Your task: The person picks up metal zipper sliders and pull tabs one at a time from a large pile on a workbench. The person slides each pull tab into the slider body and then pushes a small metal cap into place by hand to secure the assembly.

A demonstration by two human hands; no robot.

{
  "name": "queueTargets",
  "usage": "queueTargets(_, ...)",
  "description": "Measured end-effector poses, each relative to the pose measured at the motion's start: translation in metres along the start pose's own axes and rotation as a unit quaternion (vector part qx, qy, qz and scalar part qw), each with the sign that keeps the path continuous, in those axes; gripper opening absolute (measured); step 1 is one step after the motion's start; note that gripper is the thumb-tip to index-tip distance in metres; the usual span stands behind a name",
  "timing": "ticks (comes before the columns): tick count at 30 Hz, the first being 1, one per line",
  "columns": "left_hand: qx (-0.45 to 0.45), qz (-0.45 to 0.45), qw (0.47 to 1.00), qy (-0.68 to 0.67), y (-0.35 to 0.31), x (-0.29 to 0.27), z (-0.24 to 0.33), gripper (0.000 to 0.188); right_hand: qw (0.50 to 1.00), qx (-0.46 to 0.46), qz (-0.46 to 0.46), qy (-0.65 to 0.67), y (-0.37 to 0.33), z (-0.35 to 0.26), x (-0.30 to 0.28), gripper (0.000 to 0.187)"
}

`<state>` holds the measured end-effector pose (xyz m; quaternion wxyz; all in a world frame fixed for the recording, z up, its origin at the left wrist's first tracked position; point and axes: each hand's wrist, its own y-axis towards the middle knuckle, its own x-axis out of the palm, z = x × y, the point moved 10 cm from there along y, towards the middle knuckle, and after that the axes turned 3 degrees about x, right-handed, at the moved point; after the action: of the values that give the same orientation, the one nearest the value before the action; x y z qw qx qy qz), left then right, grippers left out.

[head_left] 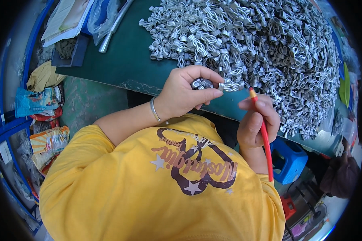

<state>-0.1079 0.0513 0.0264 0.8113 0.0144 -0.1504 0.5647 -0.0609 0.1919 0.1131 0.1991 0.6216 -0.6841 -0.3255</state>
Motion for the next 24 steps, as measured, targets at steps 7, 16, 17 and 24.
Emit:
queueTargets(7,0.017,-0.007,1.000,0.019,-0.002,0.000,0.003,0.019,0.998,0.037,-0.052,-0.017,0.000,0.009,0.013,0.009)
queueTargets(16,0.018,-0.006,1.000,0.021,-0.003,0.000,0.004,0.017,0.998,0.051,-0.024,0.036,-0.006,0.013,0.008,0.008)
queueTargets(17,0.018,-0.007,1.000,0.020,-0.003,0.000,0.004,0.017,0.997,0.033,0.008,0.074,-0.005,0.012,0.003,0.007)
queueTargets(24,0.096,0.002,0.995,0.031,-0.002,-0.002,0.013,0.019,0.966,0.246,0.002,0.085,-0.008,0.052,0.008,0.019)
